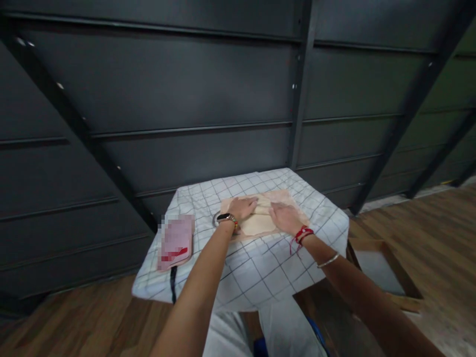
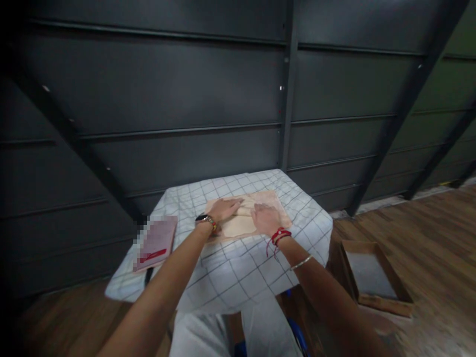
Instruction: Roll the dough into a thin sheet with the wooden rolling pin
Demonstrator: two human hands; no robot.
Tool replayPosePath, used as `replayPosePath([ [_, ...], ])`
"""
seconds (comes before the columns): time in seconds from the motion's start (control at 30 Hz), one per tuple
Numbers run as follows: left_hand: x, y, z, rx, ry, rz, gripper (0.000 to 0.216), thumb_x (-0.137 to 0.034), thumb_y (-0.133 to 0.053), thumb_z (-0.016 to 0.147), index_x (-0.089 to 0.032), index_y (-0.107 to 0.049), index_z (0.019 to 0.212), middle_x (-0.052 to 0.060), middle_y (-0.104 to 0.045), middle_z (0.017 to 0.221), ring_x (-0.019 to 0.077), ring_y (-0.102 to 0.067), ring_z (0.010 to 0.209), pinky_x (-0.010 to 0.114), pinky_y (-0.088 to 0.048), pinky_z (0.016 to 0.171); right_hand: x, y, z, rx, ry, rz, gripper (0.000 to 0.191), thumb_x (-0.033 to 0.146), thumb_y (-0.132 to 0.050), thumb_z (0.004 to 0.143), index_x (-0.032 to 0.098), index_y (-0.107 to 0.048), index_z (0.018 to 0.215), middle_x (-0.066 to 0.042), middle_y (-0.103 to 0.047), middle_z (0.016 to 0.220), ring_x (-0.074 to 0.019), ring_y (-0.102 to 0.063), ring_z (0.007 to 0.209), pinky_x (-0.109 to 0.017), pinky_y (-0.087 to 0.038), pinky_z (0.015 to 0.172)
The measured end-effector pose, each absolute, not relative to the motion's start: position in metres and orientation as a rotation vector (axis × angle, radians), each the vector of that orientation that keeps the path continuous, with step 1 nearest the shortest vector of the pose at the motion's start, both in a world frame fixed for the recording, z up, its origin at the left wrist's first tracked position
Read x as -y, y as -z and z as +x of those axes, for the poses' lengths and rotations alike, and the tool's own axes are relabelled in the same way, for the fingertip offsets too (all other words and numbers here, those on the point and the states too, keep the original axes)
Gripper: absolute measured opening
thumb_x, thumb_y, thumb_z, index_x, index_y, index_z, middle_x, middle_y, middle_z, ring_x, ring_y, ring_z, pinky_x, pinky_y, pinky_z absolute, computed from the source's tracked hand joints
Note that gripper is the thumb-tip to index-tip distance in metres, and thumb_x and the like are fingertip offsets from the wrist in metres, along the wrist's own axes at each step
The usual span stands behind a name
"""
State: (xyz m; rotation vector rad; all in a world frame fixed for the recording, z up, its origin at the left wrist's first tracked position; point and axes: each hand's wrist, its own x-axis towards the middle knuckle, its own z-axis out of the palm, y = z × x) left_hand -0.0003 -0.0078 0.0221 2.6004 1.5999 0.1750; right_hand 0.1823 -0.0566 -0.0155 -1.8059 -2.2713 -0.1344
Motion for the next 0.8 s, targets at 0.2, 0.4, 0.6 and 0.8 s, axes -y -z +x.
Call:
replayPosePath([
  [0.2, 0.015, -0.017, -0.002, -1.691, -0.198, 2.567, 0.029, -0.035, -0.052, 0.093, -0.019, -0.057, 0.116, 0.008, -0.055, 0.121, 0.02, -0.057, 0.102, 0.039, -0.05, 0.087, 0.01, 0.01, 0.203, 2.474, -0.069, -1.63, 0.052, 0.037, -0.016, 0.097, 0.022, -0.044, 0.139, -0.002, -0.038, 0.147, -0.0229, -0.029, 0.137, -0.045, -0.024, 0.11],
  [0.4, 0.006, -0.001, 0.0, -1.744, -0.18, 2.538, 0.041, -0.029, -0.027, 0.098, -0.015, -0.048, 0.131, 0.012, -0.059, 0.122, 0.0244, -0.058, 0.106, 0.036, -0.046, 0.089, -0.045, 0.009, 0.195, 2.565, -0.153, -1.54, 0.05, 0.03, -0.023, 0.096, 0.015, -0.045, 0.138, -0.004, -0.041, 0.145, -0.0194, -0.028, 0.137, -0.037, -0.023, 0.112],
  [0.6, -0.008, 0.008, -0.003, -1.88, -0.21, 2.492, 0.046, -0.03, -0.023, 0.094, -0.014, -0.046, 0.131, 0.012, -0.056, 0.128, 0.0239, -0.056, 0.112, 0.034, -0.044, 0.091, -0.074, 0.007, 0.189, 2.629, -0.267, -1.48, 0.051, 0.032, -0.026, 0.096, 0.011, -0.041, 0.141, -0.005, -0.038, 0.146, -0.0189, -0.028, 0.137, -0.03, -0.024, 0.111],
  [0.8, -0.009, 0.001, -0.002, -1.844, -0.173, 2.589, 0.045, -0.029, -0.022, 0.093, -0.019, -0.049, 0.128, 0.008, -0.055, 0.13, 0.0223, -0.053, 0.115, 0.036, -0.043, 0.092, -0.07, 0.012, 0.191, 2.586, -0.298, -1.485, 0.049, 0.032, -0.028, 0.094, 0.017, -0.047, 0.136, -0.003, -0.043, 0.143, -0.0199, -0.038, 0.132, -0.034, -0.029, 0.11],
])
